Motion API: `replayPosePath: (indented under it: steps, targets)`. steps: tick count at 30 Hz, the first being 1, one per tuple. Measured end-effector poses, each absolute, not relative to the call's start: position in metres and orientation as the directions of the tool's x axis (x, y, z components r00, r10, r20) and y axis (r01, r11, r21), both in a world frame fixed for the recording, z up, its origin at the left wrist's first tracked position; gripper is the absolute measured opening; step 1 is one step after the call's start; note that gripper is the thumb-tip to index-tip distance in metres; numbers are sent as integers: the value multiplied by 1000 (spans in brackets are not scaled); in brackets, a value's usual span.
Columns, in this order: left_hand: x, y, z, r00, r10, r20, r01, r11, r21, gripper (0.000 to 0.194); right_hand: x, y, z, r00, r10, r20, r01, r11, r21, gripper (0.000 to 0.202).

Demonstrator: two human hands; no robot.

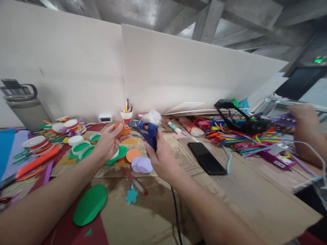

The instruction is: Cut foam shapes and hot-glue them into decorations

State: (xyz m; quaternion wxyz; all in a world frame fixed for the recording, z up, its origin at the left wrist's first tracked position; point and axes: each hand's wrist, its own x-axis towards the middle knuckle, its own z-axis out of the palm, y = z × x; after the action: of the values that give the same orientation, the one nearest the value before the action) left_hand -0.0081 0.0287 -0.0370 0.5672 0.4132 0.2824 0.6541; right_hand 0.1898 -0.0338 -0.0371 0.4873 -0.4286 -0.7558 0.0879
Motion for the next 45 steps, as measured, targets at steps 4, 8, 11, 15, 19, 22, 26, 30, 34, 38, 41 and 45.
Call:
replayPosePath:
  steps: [4, 8, 11, 15, 19, 22, 26, 30, 34, 38, 41, 45]
  targets:
    - [-6, 27, -37, -7, 974, 228, -504, -201, 840, 32, 189, -33, -37, -194, 723, 664, 542, 643, -541, 39]
    - [-3, 24, -36, -9, 973, 232, -478, -208, 854, 35, 188, -34, -37, -190, 723, 664, 556, 637, -534, 38]
    - [-2, 22, -36, -8, 970, 244, -457, -221, 862, 36, 187, -36, -36, -187, 724, 665, 562, 633, -532, 38]
    - [-2, 22, -37, -10, 966, 257, -444, -235, 865, 36, 186, -37, -35, -186, 734, 653, 561, 625, -543, 37]
    - [-3, 23, -35, -44, 965, 257, -458, -248, 854, 36, 186, -37, -35, -196, 731, 654, 562, 630, -536, 38]
    - [-4, 24, -33, -58, 962, 266, -466, -261, 845, 35, 187, -36, -35, -196, 736, 648, 564, 625, -539, 39]
    - [-5, 23, -33, -57, 961, 270, -473, -264, 840, 35, 187, -36, -36, -197, 728, 656, 558, 633, -536, 38]
    - [-4, 22, -34, -40, 963, 267, -474, -254, 843, 37, 187, -36, -36, -199, 718, 667, 559, 642, -524, 37]
    - [-2, 21, -35, -18, 964, 264, -453, -244, 858, 38, 186, -38, -34, -200, 722, 663, 564, 638, -524, 37]
    - [-2, 20, -35, -9, 964, 267, -437, -244, 866, 38, 186, -38, -34, -195, 720, 666, 561, 639, -527, 35]
    - [-2, 21, -35, -21, 961, 275, -451, -255, 856, 35, 186, -37, -34, -201, 710, 675, 557, 649, -517, 35]
    - [-6, 24, -35, -44, 958, 283, -474, -270, 839, 32, 186, -37, -34, -198, 717, 669, 566, 640, -519, 35]
